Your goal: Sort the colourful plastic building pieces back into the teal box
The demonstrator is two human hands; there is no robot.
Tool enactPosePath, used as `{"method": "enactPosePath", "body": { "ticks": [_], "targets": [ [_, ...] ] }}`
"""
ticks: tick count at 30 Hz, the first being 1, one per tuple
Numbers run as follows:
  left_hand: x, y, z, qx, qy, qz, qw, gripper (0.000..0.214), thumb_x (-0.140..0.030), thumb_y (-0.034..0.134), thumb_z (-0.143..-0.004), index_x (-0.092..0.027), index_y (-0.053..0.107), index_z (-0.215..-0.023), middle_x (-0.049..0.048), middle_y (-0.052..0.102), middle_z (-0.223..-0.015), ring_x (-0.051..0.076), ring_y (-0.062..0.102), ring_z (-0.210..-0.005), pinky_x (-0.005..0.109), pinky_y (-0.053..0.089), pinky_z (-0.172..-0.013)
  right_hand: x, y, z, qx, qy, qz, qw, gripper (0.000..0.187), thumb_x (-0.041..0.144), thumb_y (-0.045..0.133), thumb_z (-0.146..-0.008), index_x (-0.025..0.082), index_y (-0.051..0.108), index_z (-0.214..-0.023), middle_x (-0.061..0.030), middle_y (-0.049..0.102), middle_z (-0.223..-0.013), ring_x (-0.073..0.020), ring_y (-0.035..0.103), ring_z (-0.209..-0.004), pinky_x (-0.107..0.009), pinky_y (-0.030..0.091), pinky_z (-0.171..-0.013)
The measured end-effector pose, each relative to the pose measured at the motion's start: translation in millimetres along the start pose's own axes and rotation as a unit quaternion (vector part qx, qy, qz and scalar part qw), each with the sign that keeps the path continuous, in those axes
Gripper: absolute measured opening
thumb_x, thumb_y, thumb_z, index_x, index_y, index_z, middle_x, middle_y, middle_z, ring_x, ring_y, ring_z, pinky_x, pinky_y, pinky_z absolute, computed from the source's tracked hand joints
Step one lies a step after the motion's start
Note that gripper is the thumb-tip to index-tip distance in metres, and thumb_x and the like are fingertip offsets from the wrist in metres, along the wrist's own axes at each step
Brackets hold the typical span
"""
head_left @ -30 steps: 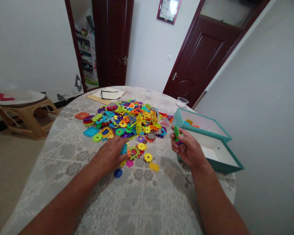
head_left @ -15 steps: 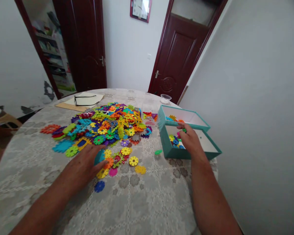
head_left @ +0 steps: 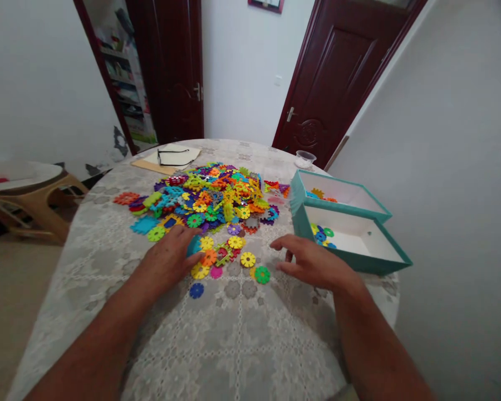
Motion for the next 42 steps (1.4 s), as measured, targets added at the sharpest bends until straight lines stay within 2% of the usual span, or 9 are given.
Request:
{"method": "enactPosePath", "body": {
  "ticks": [3,9,11,15,20,25,31,36,42],
  "targets": [
    [-1,-3.0,1,0.010,-0.002,-0.007,1.000,0.050,-0.042,0.060,-0.091,-0.020,0.060,-0.137,0.0142,0.061,-0.132,0.034,0.059,-0.124,0.050,0.047,-0.112,10,30,-5,0.046,-0.010,0.052,0.998,0.049,0.026,0.075,-0.087,0.026,0.066,-0.134,-0.0101,0.070,-0.126,-0.0234,0.068,-0.100,-0.035,0.052,-0.090],
    [-3,-1.3,4,0.034,0.032,0.036,0.998,0.042,-0.040,0.061,-0.095,-0.030,0.063,-0.136,0.0112,0.063,-0.128,0.029,0.061,-0.117,0.046,0.050,-0.107,18,57,-18,0.101,-0.025,0.076,0.992,0.023,0.021,0.068,-0.087,0.021,0.069,-0.109,-0.0097,0.069,-0.111,-0.0244,0.066,-0.099,-0.034,0.049,-0.087],
    [-6,-0.4,5,0.034,0.039,0.043,0.998,0.041,-0.040,0.061,-0.096,-0.031,0.064,-0.135,0.0113,0.064,-0.129,0.029,0.062,-0.117,0.045,0.051,-0.106,19,59,-23,0.104,-0.040,0.064,0.992,0.016,0.019,0.066,-0.087,0.021,0.069,-0.103,-0.0082,0.069,-0.106,-0.0231,0.065,-0.096,-0.033,0.048,-0.086],
    [-10,0.9,6,0.042,0.042,0.027,0.998,0.038,-0.037,0.063,-0.094,-0.030,0.065,-0.132,0.0112,0.065,-0.128,0.029,0.062,-0.117,0.046,0.051,-0.104,17,62,-33,0.065,-0.055,0.031,0.996,0.014,0.014,0.061,-0.089,0.022,0.068,-0.098,-0.0041,0.070,-0.098,-0.0203,0.063,-0.091,-0.031,0.046,-0.082],
    [-8,3.8,9,0.047,0.049,0.032,0.997,0.038,-0.035,0.064,-0.093,-0.032,0.066,-0.131,0.0108,0.065,-0.129,0.029,0.060,-0.119,0.047,0.050,-0.104,20,69,-40,0.010,-0.058,-0.010,0.998,0.031,0.021,0.069,-0.091,0.024,0.067,-0.122,-0.0079,0.066,-0.119,-0.0231,0.063,-0.111,-0.035,0.048,-0.099],
    [-11,7.8,9,0.049,0.065,0.038,0.996,0.039,-0.035,0.064,-0.095,-0.031,0.067,-0.134,0.0110,0.065,-0.129,0.029,0.060,-0.119,0.045,0.048,-0.105,25,73,-38,0.018,-0.053,-0.012,0.998,0.039,0.025,0.071,-0.093,0.024,0.064,-0.132,-0.0099,0.061,-0.127,-0.0243,0.061,-0.118,-0.039,0.047,-0.107],
    [-31,9.5,9,0.062,0.062,-0.003,0.996,0.041,-0.039,0.070,-0.094,-0.026,0.069,-0.132,0.0132,0.064,-0.130,0.031,0.059,-0.118,0.046,0.047,-0.104,27,72,-34,0.043,-0.064,-0.003,0.997,0.051,0.027,0.079,-0.089,0.027,0.062,-0.136,-0.0091,0.058,-0.134,-0.0249,0.060,-0.121,-0.039,0.047,-0.108],
    [-42,15.7,8,0.069,0.055,-0.037,0.995,0.038,-0.041,0.074,-0.092,-0.025,0.072,-0.127,0.0133,0.064,-0.129,0.033,0.057,-0.120,0.045,0.047,-0.102,26,70,-34,0.054,-0.078,0.002,0.995,0.025,0.017,0.069,-0.094,0.025,0.069,-0.118,-0.0062,0.062,-0.119,-0.0209,0.062,-0.113,-0.034,0.048,-0.104],
    [-39,21.4,3,0.052,0.073,-0.014,0.996,0.022,-0.034,0.060,-0.100,-0.023,0.075,-0.111,0.0140,0.067,-0.117,0.030,0.059,-0.111,0.043,0.048,-0.098,34,74,-36,0.047,-0.060,0.064,0.995,0.024,0.010,0.057,-0.095,0.020,0.067,-0.114,-0.0084,0.061,-0.116,-0.0193,0.062,-0.107,-0.030,0.047,-0.098]
  ]
}}
Point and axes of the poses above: each hand's wrist, its own z-axis away from the middle knuckle, its own y-axis out of the palm, x = y × z, the point moved 5 cm from there along -z, towards the middle knuckle
